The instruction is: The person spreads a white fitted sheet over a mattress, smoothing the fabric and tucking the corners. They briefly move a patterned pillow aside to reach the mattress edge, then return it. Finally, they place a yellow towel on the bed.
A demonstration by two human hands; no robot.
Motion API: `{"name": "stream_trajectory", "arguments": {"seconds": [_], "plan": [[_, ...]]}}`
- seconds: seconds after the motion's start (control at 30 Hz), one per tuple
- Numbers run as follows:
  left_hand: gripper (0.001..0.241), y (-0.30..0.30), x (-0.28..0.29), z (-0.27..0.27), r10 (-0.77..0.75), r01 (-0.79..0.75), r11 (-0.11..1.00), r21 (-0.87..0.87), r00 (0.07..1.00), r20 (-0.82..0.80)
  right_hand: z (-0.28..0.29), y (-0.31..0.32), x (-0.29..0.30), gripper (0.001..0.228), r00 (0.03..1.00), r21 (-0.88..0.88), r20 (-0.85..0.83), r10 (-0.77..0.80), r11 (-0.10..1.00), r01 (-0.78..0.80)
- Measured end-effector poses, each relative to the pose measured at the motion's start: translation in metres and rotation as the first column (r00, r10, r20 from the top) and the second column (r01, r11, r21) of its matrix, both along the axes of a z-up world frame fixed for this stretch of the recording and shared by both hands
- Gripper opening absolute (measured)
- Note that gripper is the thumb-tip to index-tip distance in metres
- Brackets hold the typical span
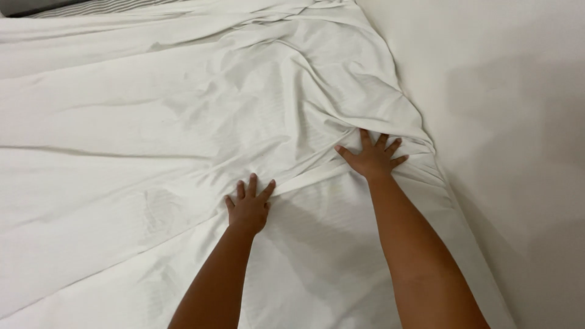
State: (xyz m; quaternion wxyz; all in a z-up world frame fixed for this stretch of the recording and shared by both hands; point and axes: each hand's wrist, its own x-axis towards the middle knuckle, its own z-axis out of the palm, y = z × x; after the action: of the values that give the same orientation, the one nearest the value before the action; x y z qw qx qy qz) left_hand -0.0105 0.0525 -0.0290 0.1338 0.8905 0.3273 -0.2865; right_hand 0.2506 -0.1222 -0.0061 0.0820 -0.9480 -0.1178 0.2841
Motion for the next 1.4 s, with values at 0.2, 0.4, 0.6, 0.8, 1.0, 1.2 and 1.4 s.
{"name": "stream_trajectory", "arguments": {"seconds": [0.2, 0.4, 0.6, 0.8, 1.0, 1.2, 1.4], "plan": [[0.076, 0.011, 0.013, 0.033, -0.070, 0.070, 0.994, 0.087, 0.998, 0.000, -0.034, 0.016, 0.036, 0.124, 0.998, -0.055, 0.048, 0.029, 0.998, -0.026], [0.132, 0.052, 0.063, 0.095, -0.091, 0.106, 0.992, 0.063, 0.975, -0.203, -0.022, 0.038, 0.056, 0.138, 0.999, -0.097, 0.025, 0.035, 0.995, -0.033], [0.091, 0.123, 0.125, 0.010, 0.077, -0.085, 0.995, 0.051, 0.986, 0.151, -0.030, 0.058, 0.050, 0.140, 0.994, -0.045, 0.081, -0.068, 0.996, 0.072], [0.027, 0.184, 0.212, -0.036, -0.092, 0.053, 0.993, 0.109, 0.914, 0.395, -0.046, 0.070, 0.061, 0.136, 0.977, -0.119, 0.165, -0.136, 0.980, 0.157], [0.095, 0.225, 0.271, 0.033, 0.051, -0.038, 0.996, -0.082, 0.984, 0.169, -0.056, 0.101, 0.071, 0.138, 0.975, -0.150, 0.168, -0.143, 0.974, 0.169], [0.117, 0.271, 0.315, 0.006, 0.115, -0.097, 0.992, -0.084, 0.963, 0.244, -0.067, 0.104, 0.075, 0.139, 0.977, -0.211, 0.142, -0.159, 0.959, 0.187], [0.130, 0.288, 0.340, 0.009, 0.189, -0.153, 0.972, -0.177, 0.960, 0.208, -0.076, 0.086, 0.070, 0.141, 0.979, -0.279, 0.123, -0.165, 0.941, 0.193]]}}
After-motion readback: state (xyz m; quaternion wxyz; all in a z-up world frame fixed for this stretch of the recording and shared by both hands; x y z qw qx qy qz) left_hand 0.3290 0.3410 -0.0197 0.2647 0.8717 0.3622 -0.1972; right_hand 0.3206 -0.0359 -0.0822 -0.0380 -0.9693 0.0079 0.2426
